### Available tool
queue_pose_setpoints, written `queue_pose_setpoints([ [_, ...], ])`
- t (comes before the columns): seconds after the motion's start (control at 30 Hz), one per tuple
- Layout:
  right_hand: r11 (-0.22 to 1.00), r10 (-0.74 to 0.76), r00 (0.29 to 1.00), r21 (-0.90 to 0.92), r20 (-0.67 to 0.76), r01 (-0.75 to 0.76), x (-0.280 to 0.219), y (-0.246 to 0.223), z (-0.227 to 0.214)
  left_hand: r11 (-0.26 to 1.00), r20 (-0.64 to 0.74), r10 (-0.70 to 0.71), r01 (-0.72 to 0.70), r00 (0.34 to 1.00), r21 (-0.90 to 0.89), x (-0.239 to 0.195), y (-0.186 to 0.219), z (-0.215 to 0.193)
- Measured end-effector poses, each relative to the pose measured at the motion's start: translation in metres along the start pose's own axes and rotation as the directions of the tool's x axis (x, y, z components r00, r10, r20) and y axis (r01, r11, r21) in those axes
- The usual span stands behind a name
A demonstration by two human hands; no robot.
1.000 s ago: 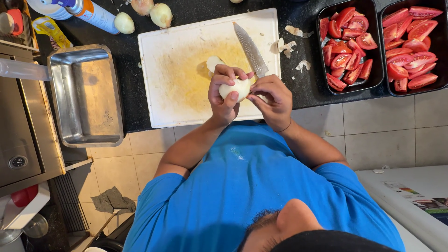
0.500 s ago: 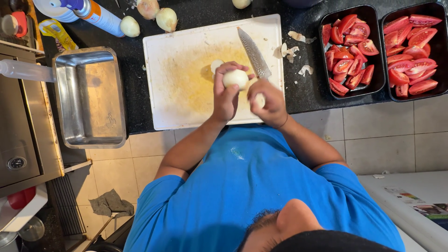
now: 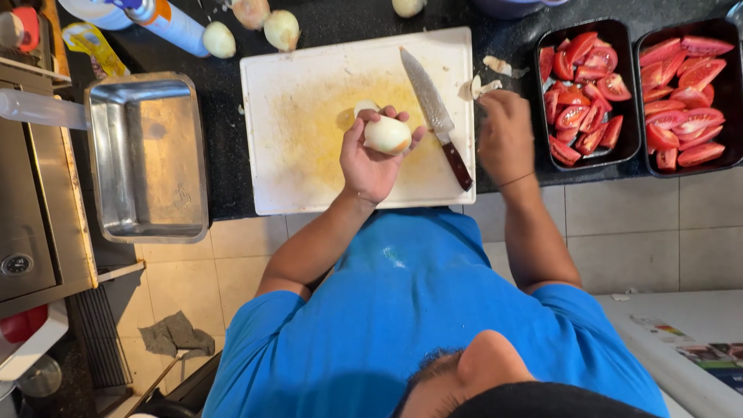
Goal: The person picks up several onions from a box, peels off their outer skins, and then uses a knife to finely chop them on a white cutting board.
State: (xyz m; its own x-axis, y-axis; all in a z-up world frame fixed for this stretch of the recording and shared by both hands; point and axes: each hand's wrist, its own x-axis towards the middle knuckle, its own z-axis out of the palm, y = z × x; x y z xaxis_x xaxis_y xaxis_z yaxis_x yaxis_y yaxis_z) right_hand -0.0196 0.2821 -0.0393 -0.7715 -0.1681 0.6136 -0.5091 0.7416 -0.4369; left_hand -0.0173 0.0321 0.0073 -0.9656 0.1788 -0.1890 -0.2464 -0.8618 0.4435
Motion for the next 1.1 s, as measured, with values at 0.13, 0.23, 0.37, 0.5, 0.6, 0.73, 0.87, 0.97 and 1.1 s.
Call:
queue_pose_setpoints([
  [0.13,0.82,0.19,0.982,0.549,0.007,-0.163,0.009,-0.087,0.005,0.994,0.06,0.075,-0.079,0.995,0.081,-0.003,-0.007,0.005],
  [0.23,0.727,0.2,0.979,0.665,0.028,-0.167,0.017,-0.115,0.016,0.97,0.14,0.168,-0.189,0.976,0.155,-0.004,-0.014,0.008],
  [0.37,0.688,0.253,0.967,0.698,0.028,-0.2,0.027,-0.125,0.014,0.92,0.235,0.253,-0.308,0.939,0.241,-0.004,-0.015,0.01],
  [0.5,0.615,0.303,0.951,0.751,0.057,-0.241,0.021,-0.12,0.019,0.914,0.295,0.252,-0.326,0.922,0.24,-0.004,-0.016,0.009],
  [0.6,0.625,0.244,0.967,0.751,0.071,-0.213,0.029,-0.117,0.015,0.909,0.299,0.247,-0.327,0.922,0.256,-0.003,-0.014,0.003],
  [0.73,0.628,0.149,0.985,0.762,0.083,-0.16,0.024,-0.103,0.019,0.902,0.314,0.285,-0.364,0.906,0.233,-0.004,-0.013,0.006],
  [0.87,0.615,0.148,0.988,0.779,0.038,-0.121,0.03,-0.108,0.015,0.898,0.301,0.303,-0.377,0.904,0.228,-0.006,-0.014,0.009],
  [0.97,0.548,0.245,0.967,0.814,0.062,-0.191,0.021,-0.109,0.028,0.92,0.3,0.283,-0.346,0.911,0.185,-0.005,-0.015,0.006],
  [1.1,0.543,0.288,0.954,0.805,0.086,-0.236,0.02,-0.119,0.034,0.951,0.264,0.211,-0.26,0.941,0.169,0.004,-0.021,-0.022],
])
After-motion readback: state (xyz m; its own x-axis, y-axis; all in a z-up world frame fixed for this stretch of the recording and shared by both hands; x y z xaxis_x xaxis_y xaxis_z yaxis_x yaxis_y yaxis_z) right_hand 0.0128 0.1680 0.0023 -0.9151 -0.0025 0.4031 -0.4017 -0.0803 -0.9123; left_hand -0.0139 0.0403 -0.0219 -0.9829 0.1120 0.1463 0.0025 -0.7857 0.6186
